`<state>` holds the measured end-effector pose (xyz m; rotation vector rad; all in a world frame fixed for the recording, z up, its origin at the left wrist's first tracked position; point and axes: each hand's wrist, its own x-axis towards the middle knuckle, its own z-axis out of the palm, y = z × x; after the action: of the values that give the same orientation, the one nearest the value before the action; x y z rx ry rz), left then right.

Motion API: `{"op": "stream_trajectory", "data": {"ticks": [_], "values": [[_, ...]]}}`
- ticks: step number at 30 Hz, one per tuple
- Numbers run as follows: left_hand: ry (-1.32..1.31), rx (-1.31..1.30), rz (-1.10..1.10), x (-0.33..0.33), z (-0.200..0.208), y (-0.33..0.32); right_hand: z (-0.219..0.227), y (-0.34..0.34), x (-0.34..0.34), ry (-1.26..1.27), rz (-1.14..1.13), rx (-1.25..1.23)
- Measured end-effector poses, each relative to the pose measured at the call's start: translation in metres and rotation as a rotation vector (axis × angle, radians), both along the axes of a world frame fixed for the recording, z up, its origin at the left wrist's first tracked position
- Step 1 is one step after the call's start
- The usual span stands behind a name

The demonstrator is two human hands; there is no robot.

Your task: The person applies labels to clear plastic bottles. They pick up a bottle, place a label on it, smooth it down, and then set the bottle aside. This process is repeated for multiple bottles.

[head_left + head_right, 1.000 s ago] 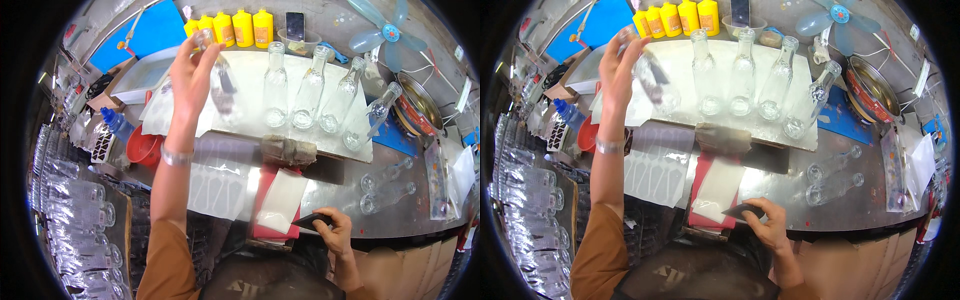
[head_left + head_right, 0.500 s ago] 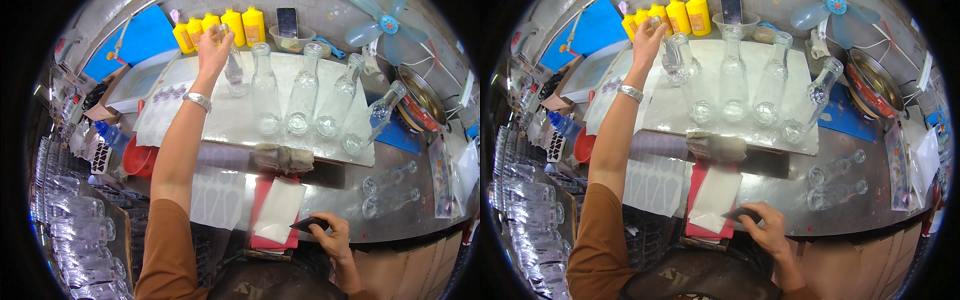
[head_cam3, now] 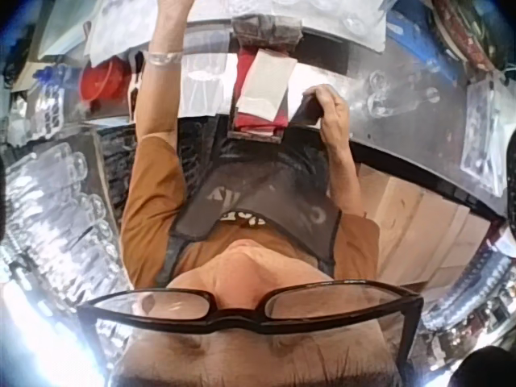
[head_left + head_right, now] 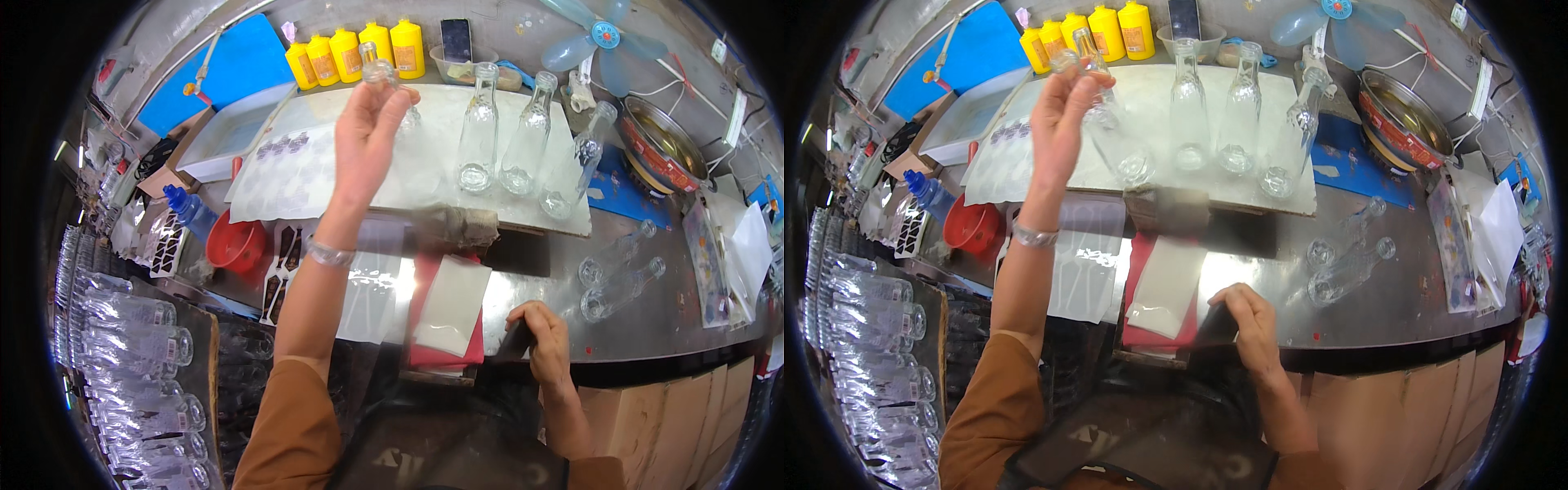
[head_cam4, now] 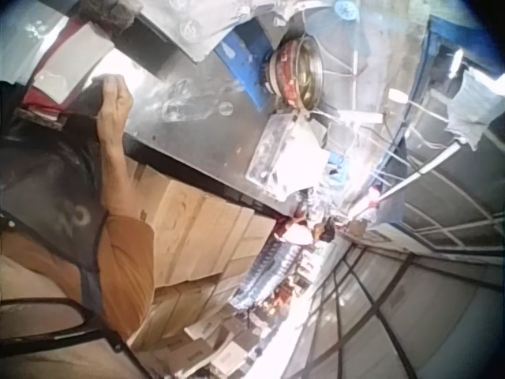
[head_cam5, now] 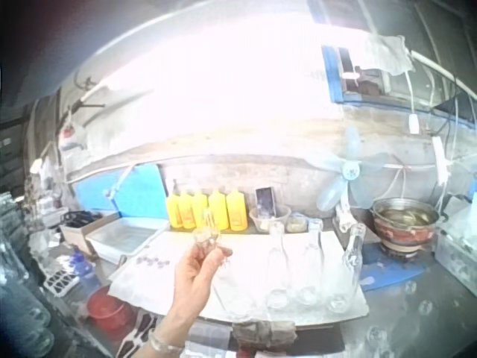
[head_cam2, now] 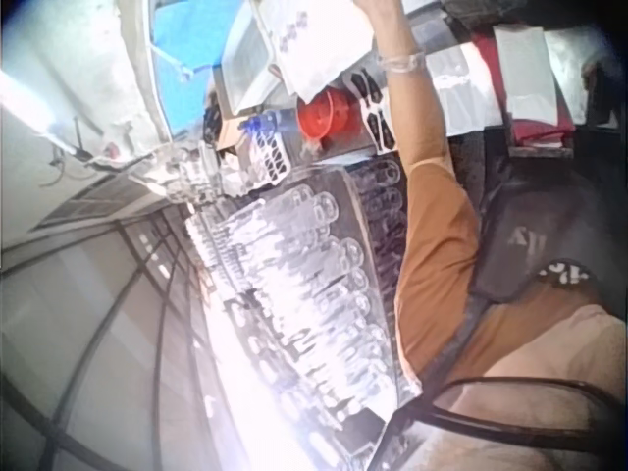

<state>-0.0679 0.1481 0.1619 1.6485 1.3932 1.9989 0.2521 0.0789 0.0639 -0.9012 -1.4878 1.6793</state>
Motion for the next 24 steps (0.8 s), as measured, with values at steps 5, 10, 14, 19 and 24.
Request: {"op": "stream_trajectory", "data": {"ticks": [5, 10, 14, 19, 24], "values": [[-0.243, -0.422, -0.208, 0.041, -0.001, -0.064, 0.034, 0.001, -0.035, -0.139, 0.138, 0.153], [-0.304, -0.671, -0.206, 0.064, -0.099, -0.064, -0.007, -0.007, -0.057, -0.35, 0.226, 0.21], [0.25, -0.464, 0.206, 0.079, -0.096, -0.092, -0.032, -0.003, -0.054, -0.323, 0.145, 0.229], [-0.126, -0.612, -0.075, 0.096, -0.124, -0.149, -0.032, 0.003, -0.062, -0.374, 0.157, 0.25], [-0.437, -0.582, -0.172, 0.109, -0.149, -0.149, -0.021, 0.006, -0.061, -0.419, 0.157, 0.261]]}}
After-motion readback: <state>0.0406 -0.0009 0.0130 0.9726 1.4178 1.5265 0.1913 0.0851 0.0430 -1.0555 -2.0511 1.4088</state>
